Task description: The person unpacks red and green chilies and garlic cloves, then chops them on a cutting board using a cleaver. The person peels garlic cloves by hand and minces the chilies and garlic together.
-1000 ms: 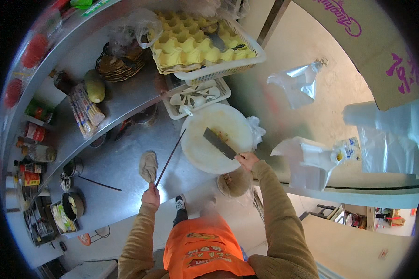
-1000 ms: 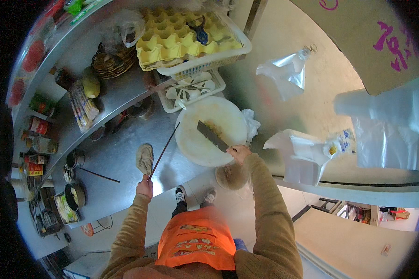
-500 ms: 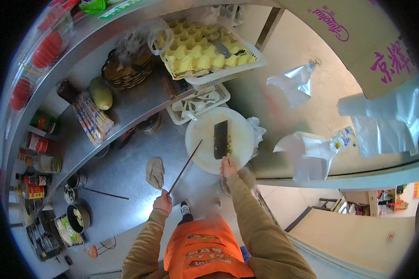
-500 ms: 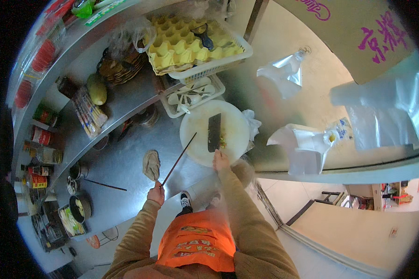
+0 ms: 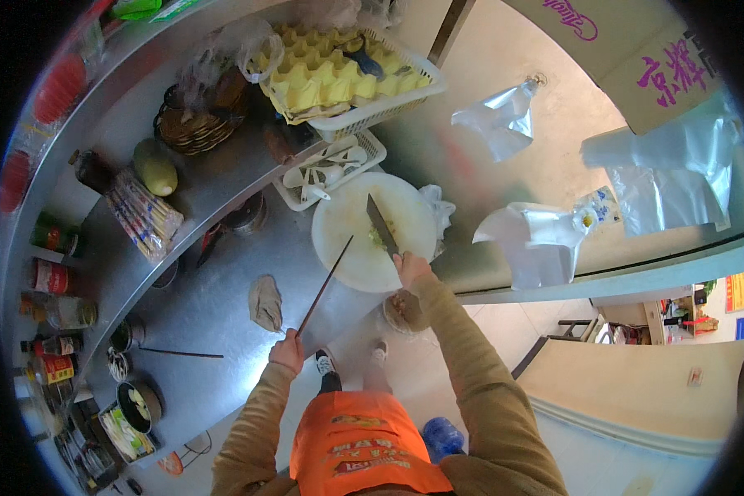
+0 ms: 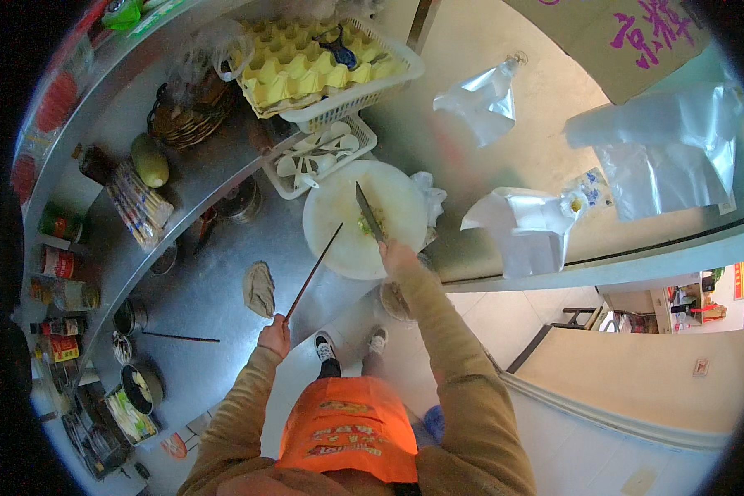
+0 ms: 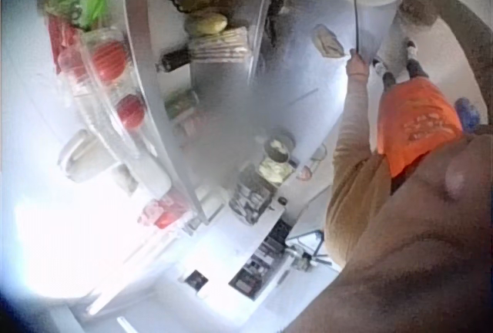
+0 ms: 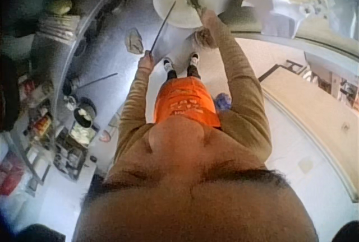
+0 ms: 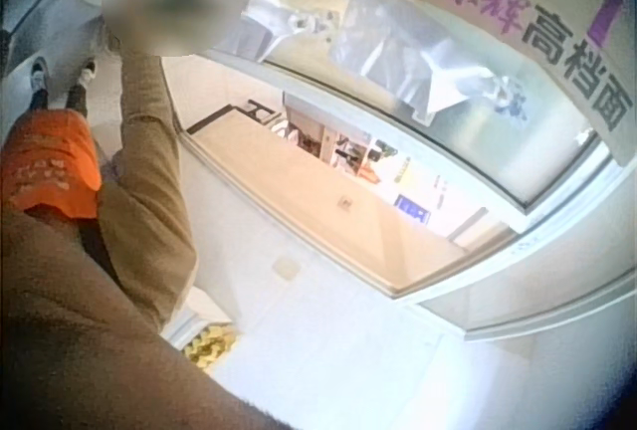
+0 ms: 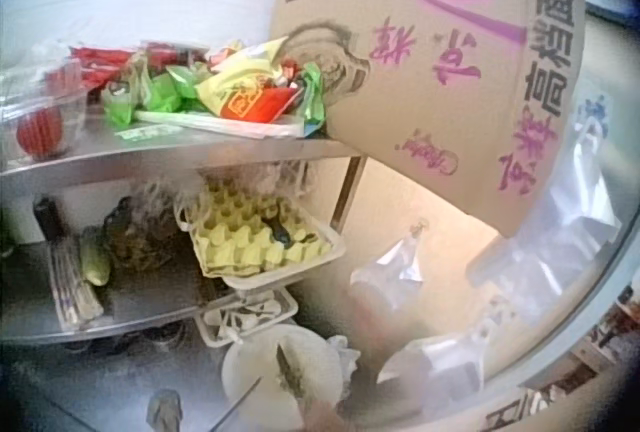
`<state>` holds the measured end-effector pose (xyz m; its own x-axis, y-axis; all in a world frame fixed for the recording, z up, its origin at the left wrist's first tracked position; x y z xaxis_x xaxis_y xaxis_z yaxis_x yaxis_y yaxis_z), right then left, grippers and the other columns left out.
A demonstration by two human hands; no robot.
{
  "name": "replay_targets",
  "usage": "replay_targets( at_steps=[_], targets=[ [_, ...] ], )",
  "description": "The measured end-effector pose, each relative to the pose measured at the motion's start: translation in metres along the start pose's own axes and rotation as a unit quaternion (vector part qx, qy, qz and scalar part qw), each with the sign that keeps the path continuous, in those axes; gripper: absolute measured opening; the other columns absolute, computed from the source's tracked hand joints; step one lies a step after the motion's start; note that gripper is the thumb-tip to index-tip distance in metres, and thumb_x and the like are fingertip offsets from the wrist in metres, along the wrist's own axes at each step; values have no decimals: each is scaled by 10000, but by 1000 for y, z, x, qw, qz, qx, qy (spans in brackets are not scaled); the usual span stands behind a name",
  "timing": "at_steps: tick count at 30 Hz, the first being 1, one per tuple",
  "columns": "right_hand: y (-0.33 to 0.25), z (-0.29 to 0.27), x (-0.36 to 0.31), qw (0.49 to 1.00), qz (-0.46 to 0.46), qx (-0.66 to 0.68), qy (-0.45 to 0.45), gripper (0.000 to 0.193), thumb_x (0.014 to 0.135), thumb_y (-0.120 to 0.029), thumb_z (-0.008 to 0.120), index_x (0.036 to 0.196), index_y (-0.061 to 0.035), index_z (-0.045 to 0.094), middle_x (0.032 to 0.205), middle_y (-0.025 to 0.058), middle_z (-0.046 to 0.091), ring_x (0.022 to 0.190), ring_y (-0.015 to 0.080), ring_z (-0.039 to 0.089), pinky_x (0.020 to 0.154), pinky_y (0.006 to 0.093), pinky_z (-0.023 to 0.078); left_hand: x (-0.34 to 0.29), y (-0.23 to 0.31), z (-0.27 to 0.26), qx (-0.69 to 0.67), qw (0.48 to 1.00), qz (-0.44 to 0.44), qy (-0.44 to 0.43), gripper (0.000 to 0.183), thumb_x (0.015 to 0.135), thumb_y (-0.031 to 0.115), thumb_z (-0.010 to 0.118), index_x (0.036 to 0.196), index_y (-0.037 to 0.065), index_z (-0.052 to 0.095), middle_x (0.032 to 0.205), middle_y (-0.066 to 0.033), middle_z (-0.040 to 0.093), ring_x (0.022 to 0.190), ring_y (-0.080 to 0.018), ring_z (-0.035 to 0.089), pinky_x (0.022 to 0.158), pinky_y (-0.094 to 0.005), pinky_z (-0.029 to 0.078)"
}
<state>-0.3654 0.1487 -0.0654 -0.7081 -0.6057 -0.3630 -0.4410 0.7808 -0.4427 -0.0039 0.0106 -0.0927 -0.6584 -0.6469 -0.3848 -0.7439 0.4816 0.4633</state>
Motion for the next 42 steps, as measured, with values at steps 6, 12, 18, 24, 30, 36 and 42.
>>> replay_targets(
  at_steps=[6, 12, 18, 24, 30, 36, 42],
  targets=[
    [-2, 12, 4, 1000, 8, 14, 26, 483, 1023, -408, 447, 1021, 35, 639, 982, 298, 672, 957, 483, 638, 864, 544, 501, -6, 4, 0, 20, 1000, -2, -11, 173, 955, 220, 528, 1076, 97, 516, 784, -261, 674, 761, -483, 661, 692, -594, 524],
    [-4, 29, 17, 998, 7, 41, 49, 508, 1024, -423, 424, 1047, 27, 661, 1007, 294, 674, 985, 464, 641, 891, 531, 497, -10, 3, 1, 27, 999, 2, -17, 233, 950, 245, 524, 1117, 84, 505, 809, -256, 685, 777, -477, 671, 715, -584, 539],
    [-7, 42, 24, 999, -32, -16, 32, 474, 1030, -415, 416, 1132, 11, 598, 1010, 302, 671, 971, 473, 637, 881, 533, 494, -11, 5, -1, 41, 999, -20, -11, 226, 945, 238, 528, 1113, 86, 514, 816, -252, 687, 776, -469, 675, 720, -575, 544],
    [-14, 41, 16, 997, 50, 65, -12, 508, 1037, -399, 393, 1248, 38, 545, 1095, 314, 658, 1055, 466, 623, 936, 527, 483, -16, 11, -10, 36, 999, 3, 1, 171, 971, 217, 507, 1077, 82, 506, 761, -252, 673, 736, -472, 662, 678, -596, 516],
    [-31, 36, 15, 999, 36, 28, 9, 494, 1035, -402, 401, 1242, 24, 541, 1058, 335, 654, 1050, 475, 623, 934, 534, 485, -39, -1, -18, 60, 998, -2, -25, 176, 964, 220, 514, 1087, 94, 504, 772, -240, 684, 734, -465, 668, 671, -591, 518],
    [-2, 9, 23, 998, -18, -29, -47, 481, 1033, -418, 400, 1263, -21, 543, 1046, 313, 662, 1043, 487, 619, 952, 540, 477, -26, 15, -15, 58, 997, 7, -41, 203, 957, 233, 508, 1096, 87, 498, 804, -228, 697, 750, -451, 679, 701, -579, 531],
    [6, 1, 31, 997, -70, -38, 11, 477, 1024, -427, 428, 1125, 11, 587, 1005, 296, 668, 963, 498, 631, 893, 555, 491, -13, 27, -17, 63, 997, -16, -51, 228, 954, 243, 509, 1119, 85, 502, 845, -223, 708, 779, -444, 689, 722, -567, 543]
  ],
)
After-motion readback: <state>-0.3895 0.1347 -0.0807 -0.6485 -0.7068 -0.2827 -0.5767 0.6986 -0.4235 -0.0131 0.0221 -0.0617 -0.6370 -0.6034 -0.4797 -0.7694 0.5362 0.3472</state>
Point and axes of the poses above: each hand's wrist, its own x-axis towards the middle knuckle, its own z-axis out of the palm, y = z × x, the point moved 7 cm from there along x, towards the middle knuckle
